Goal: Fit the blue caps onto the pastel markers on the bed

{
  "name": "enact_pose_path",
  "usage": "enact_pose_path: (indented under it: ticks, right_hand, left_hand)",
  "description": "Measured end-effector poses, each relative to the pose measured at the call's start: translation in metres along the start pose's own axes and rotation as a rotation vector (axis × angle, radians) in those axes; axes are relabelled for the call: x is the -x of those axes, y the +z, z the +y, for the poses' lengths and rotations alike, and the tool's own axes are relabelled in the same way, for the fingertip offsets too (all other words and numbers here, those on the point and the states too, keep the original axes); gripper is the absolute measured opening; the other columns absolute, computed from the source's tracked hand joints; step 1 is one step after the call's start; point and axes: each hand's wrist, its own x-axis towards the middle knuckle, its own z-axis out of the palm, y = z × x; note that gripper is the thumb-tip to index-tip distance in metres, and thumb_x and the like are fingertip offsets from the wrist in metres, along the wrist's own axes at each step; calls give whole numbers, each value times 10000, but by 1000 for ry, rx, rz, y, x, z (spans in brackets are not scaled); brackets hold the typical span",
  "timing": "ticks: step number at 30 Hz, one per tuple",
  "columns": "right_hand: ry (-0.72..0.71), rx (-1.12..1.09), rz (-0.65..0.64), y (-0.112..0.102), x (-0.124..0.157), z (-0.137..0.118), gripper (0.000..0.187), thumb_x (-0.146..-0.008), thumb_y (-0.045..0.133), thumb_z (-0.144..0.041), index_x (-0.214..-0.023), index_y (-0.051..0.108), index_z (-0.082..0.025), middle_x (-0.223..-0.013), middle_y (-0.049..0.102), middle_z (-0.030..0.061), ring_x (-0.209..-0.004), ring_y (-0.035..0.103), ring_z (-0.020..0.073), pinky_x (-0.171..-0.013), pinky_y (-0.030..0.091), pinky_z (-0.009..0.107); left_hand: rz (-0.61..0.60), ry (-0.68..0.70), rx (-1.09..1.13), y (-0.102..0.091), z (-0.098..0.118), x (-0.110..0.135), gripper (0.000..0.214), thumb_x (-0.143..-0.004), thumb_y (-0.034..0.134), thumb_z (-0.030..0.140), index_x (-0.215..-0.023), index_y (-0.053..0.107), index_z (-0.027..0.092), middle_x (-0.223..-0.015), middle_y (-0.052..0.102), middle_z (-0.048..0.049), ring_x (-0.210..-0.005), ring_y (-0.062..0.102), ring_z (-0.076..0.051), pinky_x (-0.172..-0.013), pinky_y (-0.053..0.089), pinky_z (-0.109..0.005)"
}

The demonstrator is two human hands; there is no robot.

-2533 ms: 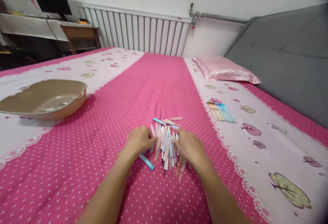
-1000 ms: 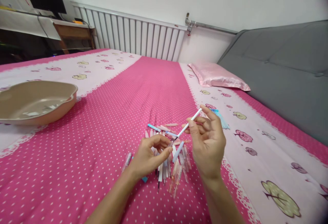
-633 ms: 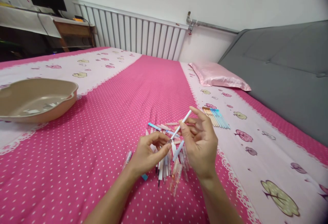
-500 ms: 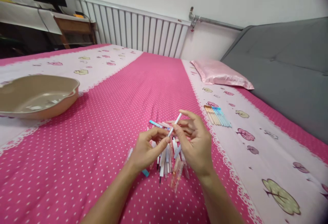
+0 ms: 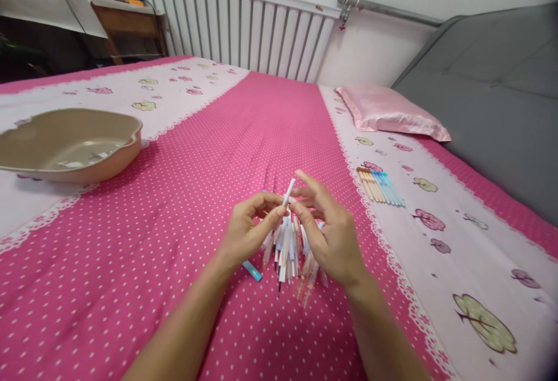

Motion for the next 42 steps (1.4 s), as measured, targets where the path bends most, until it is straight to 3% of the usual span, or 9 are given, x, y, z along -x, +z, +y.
enact_pose_path:
  ticks: [3,5,11,15,18,24,34,38,42]
  right_hand:
    - [57,-35,33,-2,-1,0,521,-896,482,-184,-1397,383,-286,-1106,662,50,-973,642,177,-808,547,359]
    - [64,-21,7,-2,-2,1,438,-895,486,-178,-1322,478,-276,-1065,677,42,-957,645,175,-810,542,359]
    - [17,119,-364,19,6,8,309,-888,498,-153,-1182,581,-199,-1137,654,66,-1048,597,187,-914,471,372]
    - [-62,235,-563,34,12,14,300,-865,545,-148,-1159,586,-192,-1124,637,76,-1112,537,199,-974,408,371]
    - [-74,322,-625,35,12,17,256,-824,615,-149,-1079,615,-164,-1066,637,85,-1097,524,208,-990,373,369]
    - [-58,381,-636,28,11,17,176,-825,646,-234,-986,634,-165,-1002,625,65,-1034,532,210,-947,379,342]
    - [-77,498,-599,32,15,0,259,-870,570,-418,-909,635,-170,-912,647,75,-981,557,242,-1025,296,447]
    - [-133,418,-680,45,22,-11,249,-832,635,-370,-967,617,-162,-905,662,73,-948,580,242,-933,392,397]
    - [-30,440,-775,53,27,-17,206,-842,602,-243,-1028,565,-164,-893,672,74,-808,630,233,-704,461,335]
  left_hand:
    - [92,-35,56,-5,0,-2,233,-797,656,377,-877,657,158,-725,664,-30,-592,579,-117,-556,461,-226]
    - [201,-27,76,-10,0,-4,241,-779,675,377,-870,646,155,-716,663,-27,-574,570,-112,-551,461,-225]
    - [422,15,51,-21,0,-10,234,-755,704,351,-845,641,145,-671,635,-6,-554,543,-91,-525,441,-202]
    - [434,18,46,-22,-2,-10,246,-751,705,362,-845,643,144,-668,639,-8,-551,544,-92,-518,442,-202]
    - [422,19,39,-22,-4,-10,258,-747,709,372,-844,643,142,-677,646,-14,-543,542,-89,-505,433,-199]
    - [431,11,45,-21,-5,-10,252,-756,701,369,-847,638,142,-685,647,-15,-534,535,-86,-495,428,-199]
    - [415,-2,35,-20,-4,-9,254,-758,695,375,-851,645,144,-687,643,-17,-548,538,-92,-508,430,-202]
    - [408,-12,42,-19,-4,-9,245,-756,698,362,-854,644,144,-673,626,-7,-551,539,-93,-509,435,-203]
    - [392,-27,78,-18,-5,-9,249,-748,709,353,-869,643,146,-665,616,2,-549,537,-91,-512,436,-204]
